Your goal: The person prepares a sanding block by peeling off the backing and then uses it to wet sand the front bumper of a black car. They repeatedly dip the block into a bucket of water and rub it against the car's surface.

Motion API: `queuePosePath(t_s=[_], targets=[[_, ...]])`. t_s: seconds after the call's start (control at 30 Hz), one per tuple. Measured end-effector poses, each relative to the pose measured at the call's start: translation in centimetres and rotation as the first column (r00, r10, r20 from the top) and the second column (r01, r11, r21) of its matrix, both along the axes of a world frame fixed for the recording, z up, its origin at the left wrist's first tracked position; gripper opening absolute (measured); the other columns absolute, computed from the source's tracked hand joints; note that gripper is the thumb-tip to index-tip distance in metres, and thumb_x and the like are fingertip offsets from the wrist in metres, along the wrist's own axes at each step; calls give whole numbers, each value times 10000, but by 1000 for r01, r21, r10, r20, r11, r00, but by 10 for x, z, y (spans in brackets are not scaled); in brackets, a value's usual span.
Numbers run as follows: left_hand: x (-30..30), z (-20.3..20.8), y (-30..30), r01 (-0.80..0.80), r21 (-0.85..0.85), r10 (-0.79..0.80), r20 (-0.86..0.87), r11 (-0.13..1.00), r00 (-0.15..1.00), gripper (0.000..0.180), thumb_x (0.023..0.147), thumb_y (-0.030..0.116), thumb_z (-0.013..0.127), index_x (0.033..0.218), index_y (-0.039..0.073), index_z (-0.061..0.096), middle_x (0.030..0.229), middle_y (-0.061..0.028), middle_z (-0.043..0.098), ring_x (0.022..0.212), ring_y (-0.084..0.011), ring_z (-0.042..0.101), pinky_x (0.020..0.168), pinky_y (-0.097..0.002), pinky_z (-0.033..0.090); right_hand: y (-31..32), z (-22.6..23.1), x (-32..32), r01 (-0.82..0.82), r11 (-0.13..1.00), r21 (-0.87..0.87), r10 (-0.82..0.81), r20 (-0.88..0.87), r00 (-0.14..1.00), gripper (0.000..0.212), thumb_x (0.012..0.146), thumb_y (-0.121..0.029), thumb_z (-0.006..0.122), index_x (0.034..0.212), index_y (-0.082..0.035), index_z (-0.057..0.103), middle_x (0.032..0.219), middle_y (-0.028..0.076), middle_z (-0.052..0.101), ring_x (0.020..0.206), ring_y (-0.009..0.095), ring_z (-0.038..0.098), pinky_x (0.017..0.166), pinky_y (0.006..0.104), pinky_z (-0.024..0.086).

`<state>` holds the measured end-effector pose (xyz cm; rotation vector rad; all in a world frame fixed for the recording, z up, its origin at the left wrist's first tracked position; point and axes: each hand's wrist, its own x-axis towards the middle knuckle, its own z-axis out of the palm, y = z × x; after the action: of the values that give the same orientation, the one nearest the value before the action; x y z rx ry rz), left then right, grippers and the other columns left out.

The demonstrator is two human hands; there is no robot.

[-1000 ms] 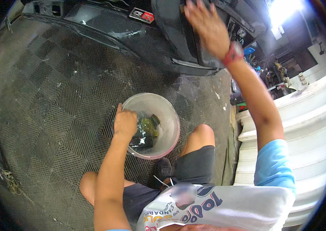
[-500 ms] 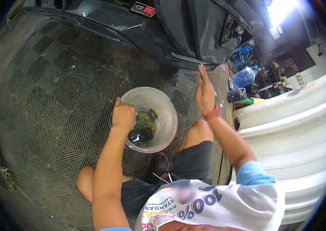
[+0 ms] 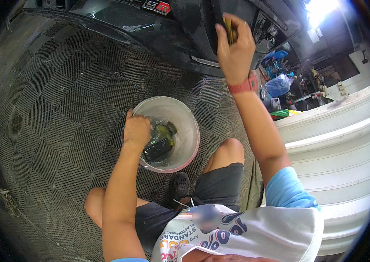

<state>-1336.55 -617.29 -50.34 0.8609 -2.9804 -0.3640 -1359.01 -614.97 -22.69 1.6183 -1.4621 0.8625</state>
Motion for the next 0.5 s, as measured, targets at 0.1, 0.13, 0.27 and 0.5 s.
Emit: queuePosePath(t_s=[0.1,0.13,0.27,0.5], targets=[[-2,-6,1,-16,-20,15,-34,1000,999,288,965,331,736,1122,92,772,1051,-120,784,1084,-260,735,1206,-488,393,-37,5,-13,-96,988,-117,92,-41,995,205,878,-67,802,1072,-40,741,985,140,659,897,362,680,801,436,552],[-2,-7,0,-19,-35,17,-39,999,999,288,963,331,738,1121,93,772,1042,-117,786,1082,-259,736,1204,-486,395,-43,5,-15,-132,983,-131,124,-66,990,204,865,-60,805,1063,-52,760,942,127,655,881,353,679,791,435,553],[-4,-7,0,-25,-38,25,-14,999,1000,290,960,339,740,1107,92,776,1002,-108,791,1052,-261,747,1196,-486,403,-7,-56,-55,58,995,-87,-64,-70,995,305,789,8,792,1077,-93,802,868,99,629,837,320,674,748,414,555],[-5,-10,2,-33,-63,30,-46,997,998,288,950,337,742,1091,88,777,989,-112,793,998,-258,759,1166,-492,432,-65,6,-35,-108,976,-191,64,-219,974,244,835,-65,791,1065,-145,807,830,107,599,739,333,645,658,445,523]])
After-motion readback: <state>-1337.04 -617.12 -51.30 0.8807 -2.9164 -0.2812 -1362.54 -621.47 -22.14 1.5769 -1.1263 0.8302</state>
